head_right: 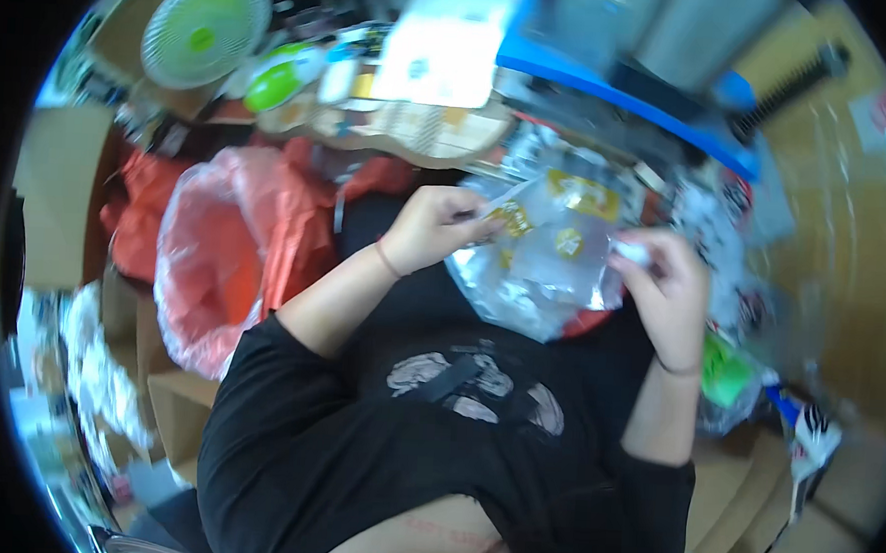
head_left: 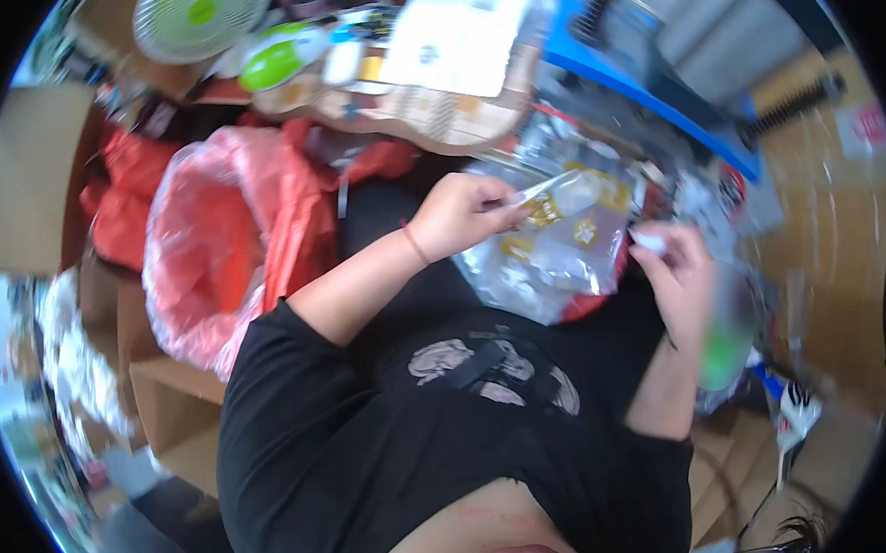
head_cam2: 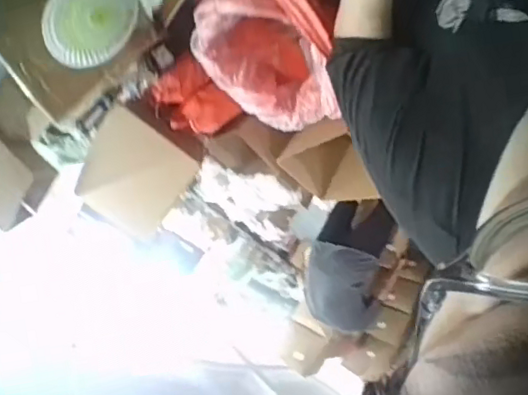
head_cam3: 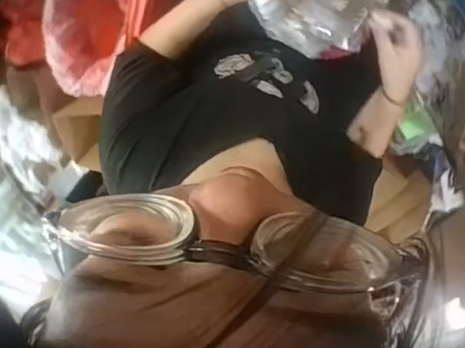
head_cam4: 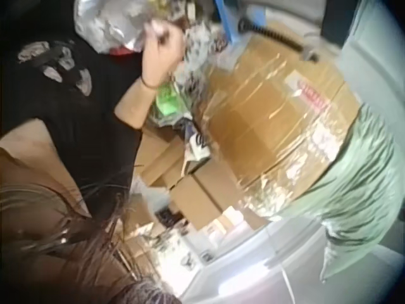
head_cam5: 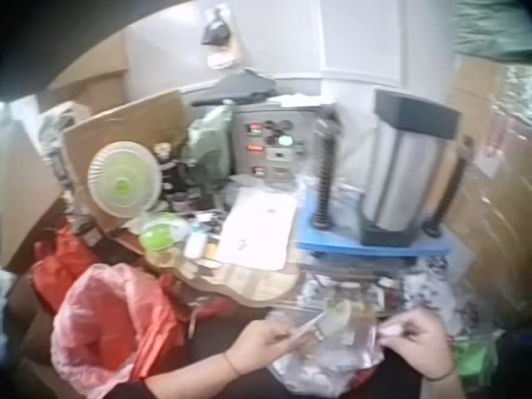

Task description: Placing small items into plastic bags and sealing them using a heat-sealing machine.

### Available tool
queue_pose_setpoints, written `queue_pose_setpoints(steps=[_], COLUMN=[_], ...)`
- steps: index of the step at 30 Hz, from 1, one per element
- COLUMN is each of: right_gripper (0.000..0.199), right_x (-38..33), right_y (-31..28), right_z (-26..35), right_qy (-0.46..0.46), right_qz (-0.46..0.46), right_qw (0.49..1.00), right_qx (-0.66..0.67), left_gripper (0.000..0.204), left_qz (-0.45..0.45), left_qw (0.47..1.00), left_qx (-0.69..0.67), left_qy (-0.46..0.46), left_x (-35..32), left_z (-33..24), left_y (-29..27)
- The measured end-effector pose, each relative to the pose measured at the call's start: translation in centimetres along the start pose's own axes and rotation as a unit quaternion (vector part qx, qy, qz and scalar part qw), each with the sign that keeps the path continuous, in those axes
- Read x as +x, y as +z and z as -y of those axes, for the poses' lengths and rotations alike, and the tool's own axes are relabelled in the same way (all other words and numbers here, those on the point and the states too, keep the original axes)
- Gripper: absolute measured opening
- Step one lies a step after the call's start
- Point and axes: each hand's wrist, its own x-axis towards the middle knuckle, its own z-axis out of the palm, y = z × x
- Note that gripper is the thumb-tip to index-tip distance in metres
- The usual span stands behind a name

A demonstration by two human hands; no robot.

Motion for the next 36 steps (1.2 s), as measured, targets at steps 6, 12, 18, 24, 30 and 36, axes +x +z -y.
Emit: queue_pose_setpoints(steps=[6,12,18,24,30,36], right_gripper=[0.011,0.011,0.014,0.015,0.018,0.040], right_x=[2.1,1.3,1.7,1.1,0.4,0.0], right_y=[1.5,-1.6,-1.9,-3.1,-3.2,-6.7], right_z=[1.1,0.3,-0.2,-0.9,-1.9,-2.4], right_qy=[-0.040,-0.081,-0.048,0.007,0.057,-0.077], right_qz=[-0.043,0.007,-0.034,0.050,0.089,-0.092], right_qw=[0.998,0.994,0.993,0.996,0.994,0.901], right_qx=[0.027,-0.077,-0.101,-0.076,-0.025,-0.417], left_gripper=[0.020,0.022,0.026,0.027,0.025,0.026], left_qz=[0.099,0.205,0.207,0.256,0.267,0.204], left_qw=[0.986,0.934,0.896,0.842,0.835,0.838], left_qx=[-0.125,-0.255,-0.363,-0.426,-0.430,-0.439], left_qy=[-0.048,-0.142,-0.147,-0.211,-0.215,-0.252], left_x=[-0.1,-0.2,-0.2,-0.9,-1.4,0.1], left_z=[-1.8,-2.0,-2.1,-2.9,-2.1,-1.8], left_y=[5.4,7.9,9.6,10.5,11.1,9.2])
